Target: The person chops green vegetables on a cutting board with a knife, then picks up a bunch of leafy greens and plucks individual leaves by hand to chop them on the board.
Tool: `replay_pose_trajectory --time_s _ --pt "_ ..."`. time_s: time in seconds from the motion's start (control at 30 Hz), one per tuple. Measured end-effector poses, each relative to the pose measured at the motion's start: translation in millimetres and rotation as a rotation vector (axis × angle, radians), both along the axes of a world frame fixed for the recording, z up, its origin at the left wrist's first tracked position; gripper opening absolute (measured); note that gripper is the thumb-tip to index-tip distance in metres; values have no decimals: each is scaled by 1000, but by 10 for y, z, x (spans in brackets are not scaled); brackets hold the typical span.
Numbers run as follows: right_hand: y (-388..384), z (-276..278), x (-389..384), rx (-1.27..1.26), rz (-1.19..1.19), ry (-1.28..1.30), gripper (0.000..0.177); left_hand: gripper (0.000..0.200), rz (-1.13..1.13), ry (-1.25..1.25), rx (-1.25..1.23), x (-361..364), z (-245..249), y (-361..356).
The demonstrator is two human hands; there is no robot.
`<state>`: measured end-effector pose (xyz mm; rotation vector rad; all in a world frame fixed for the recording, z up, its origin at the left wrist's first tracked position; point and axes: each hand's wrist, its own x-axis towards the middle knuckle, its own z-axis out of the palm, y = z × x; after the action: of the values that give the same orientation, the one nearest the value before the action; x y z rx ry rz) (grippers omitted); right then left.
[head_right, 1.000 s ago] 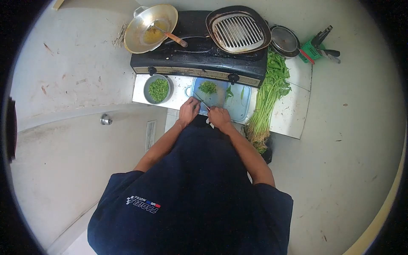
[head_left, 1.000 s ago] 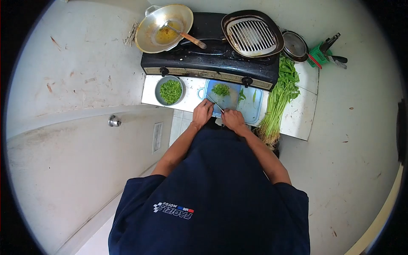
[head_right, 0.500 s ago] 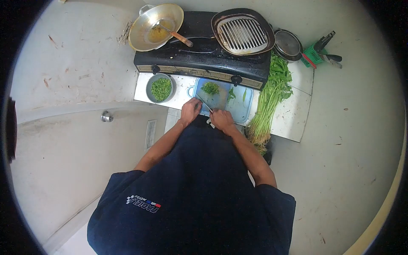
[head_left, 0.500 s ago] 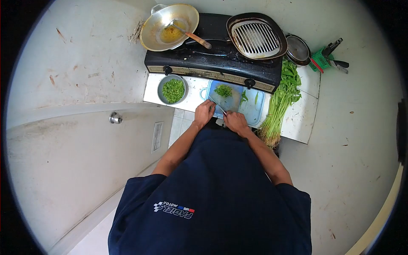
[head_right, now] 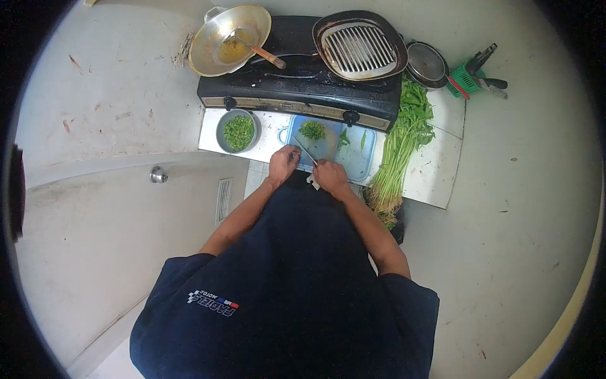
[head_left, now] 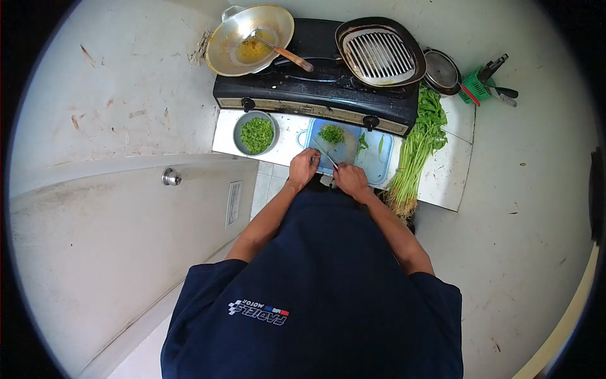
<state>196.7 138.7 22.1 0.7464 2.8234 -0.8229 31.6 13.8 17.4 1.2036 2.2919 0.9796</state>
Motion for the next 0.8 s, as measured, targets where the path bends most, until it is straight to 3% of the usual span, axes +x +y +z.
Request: replay_pose_trajectory --time_s 0.8 --pt "0 38 -14 2 21 -35 37 9 26 14 -22 -1 37 -39"
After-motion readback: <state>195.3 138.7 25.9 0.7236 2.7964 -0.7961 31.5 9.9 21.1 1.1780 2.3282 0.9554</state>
